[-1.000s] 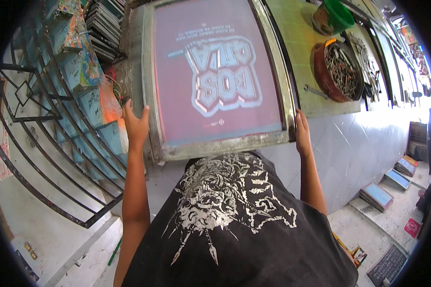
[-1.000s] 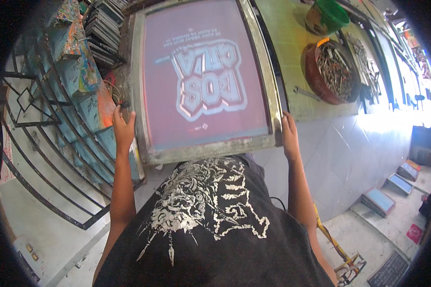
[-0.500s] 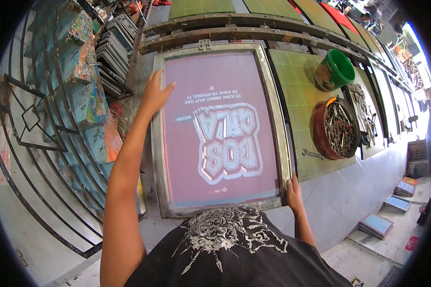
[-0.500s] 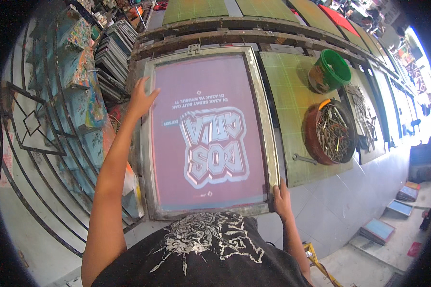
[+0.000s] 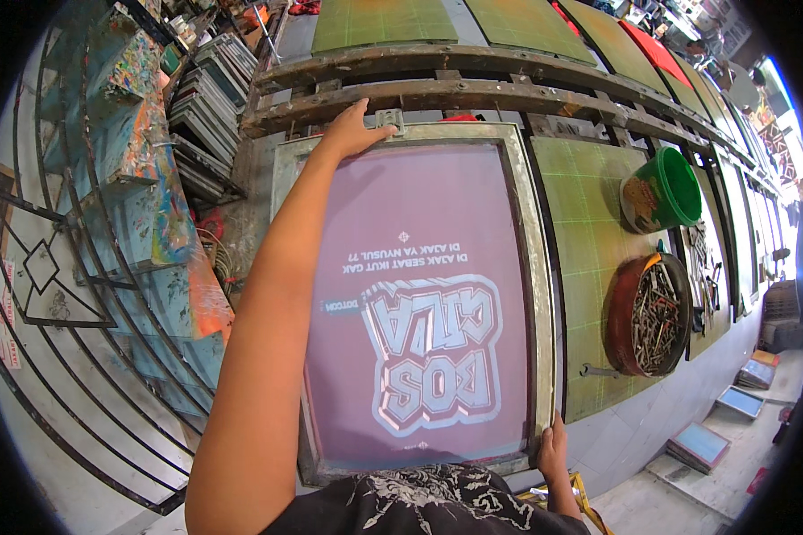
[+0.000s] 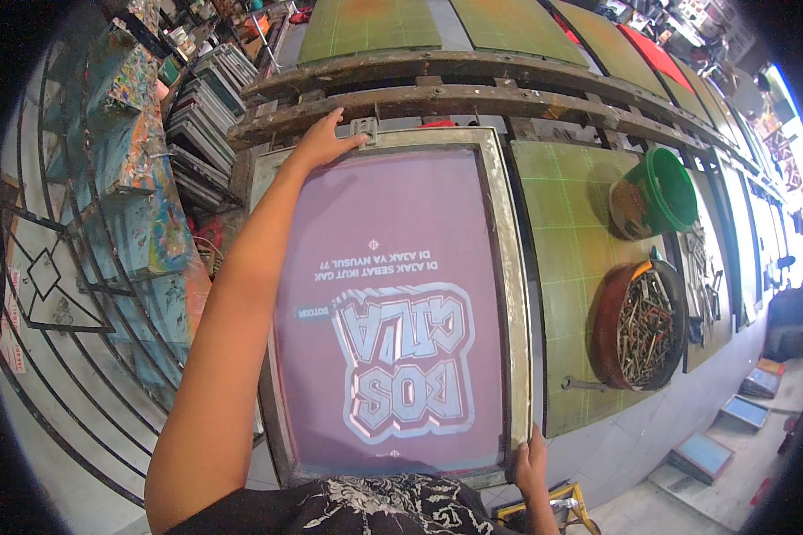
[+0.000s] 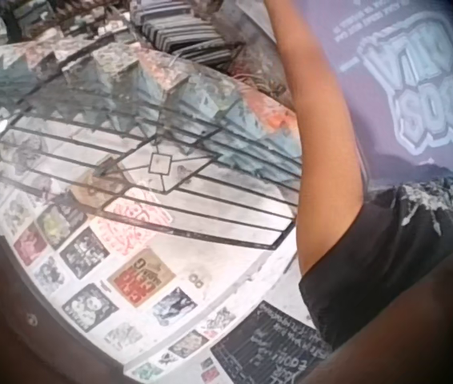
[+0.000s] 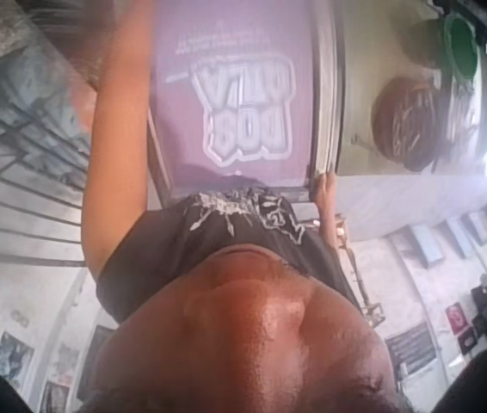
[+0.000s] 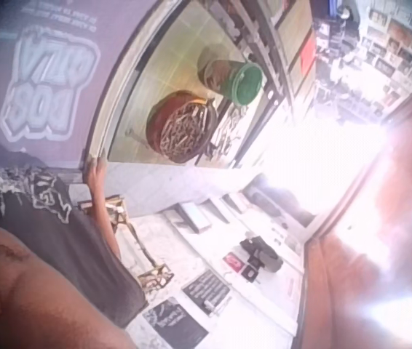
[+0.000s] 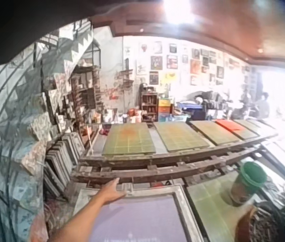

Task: The person prepares a screen printing frame by first adjusting a bracket with a wrench, then removing the frame from a rack and applying tape to the edges of the mesh by hand.

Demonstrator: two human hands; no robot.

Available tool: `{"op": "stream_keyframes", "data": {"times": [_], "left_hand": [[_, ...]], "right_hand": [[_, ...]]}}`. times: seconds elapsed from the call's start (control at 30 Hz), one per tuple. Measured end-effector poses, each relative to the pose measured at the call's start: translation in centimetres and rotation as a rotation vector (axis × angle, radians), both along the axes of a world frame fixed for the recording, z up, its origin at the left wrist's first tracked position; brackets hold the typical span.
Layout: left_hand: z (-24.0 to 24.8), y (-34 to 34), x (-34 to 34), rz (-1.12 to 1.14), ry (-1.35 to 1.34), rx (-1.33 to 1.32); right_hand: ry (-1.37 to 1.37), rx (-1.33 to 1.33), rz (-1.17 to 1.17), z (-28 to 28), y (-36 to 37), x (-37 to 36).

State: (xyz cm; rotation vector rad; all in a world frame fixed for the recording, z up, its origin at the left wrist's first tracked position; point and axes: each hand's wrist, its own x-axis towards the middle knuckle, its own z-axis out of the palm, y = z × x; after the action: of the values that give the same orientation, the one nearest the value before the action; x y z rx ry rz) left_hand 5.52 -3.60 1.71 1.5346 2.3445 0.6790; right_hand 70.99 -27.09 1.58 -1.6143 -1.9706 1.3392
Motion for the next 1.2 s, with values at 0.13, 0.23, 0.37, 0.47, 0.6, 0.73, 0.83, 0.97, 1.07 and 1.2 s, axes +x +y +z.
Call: {"op": "stream_keyframes", "data": {"times": [0.13, 0.23, 0.37, 0.47, 0.6, 0.73, 0.83, 0.97, 1.07, 1.2], "left_hand": [[-1.2, 0.2, -1.5, -0.084, 0.014, 0.052], [-0.7, 0.1, -1.1, -0.111, -0.037, 0.036], [-0.4, -0.1, -0.7, -0.077, -0.039, 0.038], [-1.3, 0.1, -1.2, -0.08, -0.127, 0.1], [-2.8, 1.3, -1.7, -0.069, -0.239, 0.147], [-4.0, 2.2, -2.2, -0.062, -0.294, 0.137], [-4.3, 2.4, -2.6, -0.056, -0.331, 0.125], [-4.5, 2.0, -2.9, -0.064, -0.358, 0.132], [-3.8, 2.3, -2.2, -0.049, -0.377, 0.129], [-3.4, 2.3, -2.3, -0.066, -0.391, 0.104]], "right_hand": [[0.008, -0.093, -0.018, 0.8, 0.5, -0.8], [0.0, -0.027, -0.022, 0.0, 0.3, -0.6], [-0.03, 0.014, 0.002, -1.0, 0.1, 0.3], [-0.09, 0.044, -0.013, -1.3, -0.2, 0.4], [-0.12, 0.092, -0.011, -2.0, -0.7, 1.2], [-0.067, -0.039, -0.064, 0.4, -0.2, -1.3], [-0.215, 0.123, -0.007, 0.5, -0.4, -1.4], [-0.315, 0.513, 0.089, 3.1, 1.4, -4.2], [-0.165, 0.613, 0.166, 5.4, 5.0, -8.7], [0.132, 0.702, 0.343, 5.9, 14.7, -21.1]]}}
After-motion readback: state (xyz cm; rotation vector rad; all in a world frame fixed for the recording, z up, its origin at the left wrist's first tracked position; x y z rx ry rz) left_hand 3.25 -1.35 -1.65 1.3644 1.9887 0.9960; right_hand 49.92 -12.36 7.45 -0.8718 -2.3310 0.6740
